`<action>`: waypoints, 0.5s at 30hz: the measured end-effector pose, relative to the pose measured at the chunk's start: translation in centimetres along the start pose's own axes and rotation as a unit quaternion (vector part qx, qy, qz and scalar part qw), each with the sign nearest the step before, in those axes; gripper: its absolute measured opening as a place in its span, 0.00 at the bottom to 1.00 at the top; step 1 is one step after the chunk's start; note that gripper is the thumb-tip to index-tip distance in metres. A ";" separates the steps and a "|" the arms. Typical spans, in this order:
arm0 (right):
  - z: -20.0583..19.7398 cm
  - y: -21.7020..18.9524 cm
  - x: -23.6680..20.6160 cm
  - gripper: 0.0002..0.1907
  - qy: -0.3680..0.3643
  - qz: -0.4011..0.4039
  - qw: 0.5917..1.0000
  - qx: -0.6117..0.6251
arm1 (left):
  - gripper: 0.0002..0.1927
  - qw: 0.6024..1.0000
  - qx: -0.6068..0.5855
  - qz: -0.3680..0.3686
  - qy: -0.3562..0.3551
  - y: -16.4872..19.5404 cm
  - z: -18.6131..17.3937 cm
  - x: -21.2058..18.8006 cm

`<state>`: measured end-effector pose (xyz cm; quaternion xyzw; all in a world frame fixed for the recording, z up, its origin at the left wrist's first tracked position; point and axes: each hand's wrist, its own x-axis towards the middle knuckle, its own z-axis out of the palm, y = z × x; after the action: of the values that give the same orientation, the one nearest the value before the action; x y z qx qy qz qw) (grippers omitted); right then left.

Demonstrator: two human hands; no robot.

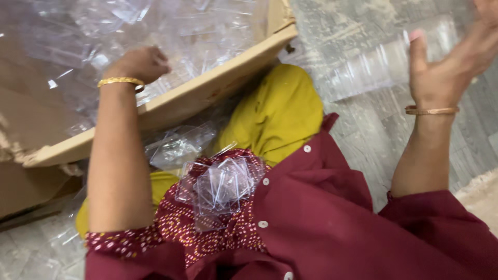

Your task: The person sits on the floor next to a cardboard box filled with flat clear plastic pieces. They pick up plastic panels one at a time, fold and snap the pieces together to form small clear plastic boxes, and set the finished boxes aside on the floor.

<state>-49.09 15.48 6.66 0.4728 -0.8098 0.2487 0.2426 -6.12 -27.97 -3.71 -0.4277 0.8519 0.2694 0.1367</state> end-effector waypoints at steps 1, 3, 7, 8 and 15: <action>0.9 -1.2 0.6 0.35 0.028 -0.005 0.999 0.041 | 0.22 0.995 -0.064 0.029 0.073 0.2 -0.5 -0.7; 3.3 -3.9 2.9 0.25 0.005 -0.031 0.988 0.153 | 0.18 0.953 -0.187 0.086 0.221 0.8 -1.4 -2.6; 16.0 -14.4 10.5 0.27 -0.181 -0.275 0.924 0.195 | 0.14 0.787 -0.511 0.171 0.300 3.4 -2.3 -7.0; 18.8 -17.2 12.0 0.36 -0.356 -0.169 0.912 0.113 | 0.14 0.753 -0.553 0.188 0.302 3.9 -2.0 -8.6; 18.1 -24.0 12.5 0.31 -0.522 0.018 0.853 0.008 | 0.13 0.612 -0.701 0.201 0.307 5.9 1.6 -19.8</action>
<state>-36.13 -14.32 5.00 0.5205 -0.8236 -0.0239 -0.2240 0.97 -11.19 6.14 -0.2694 0.4601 0.6580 -0.5318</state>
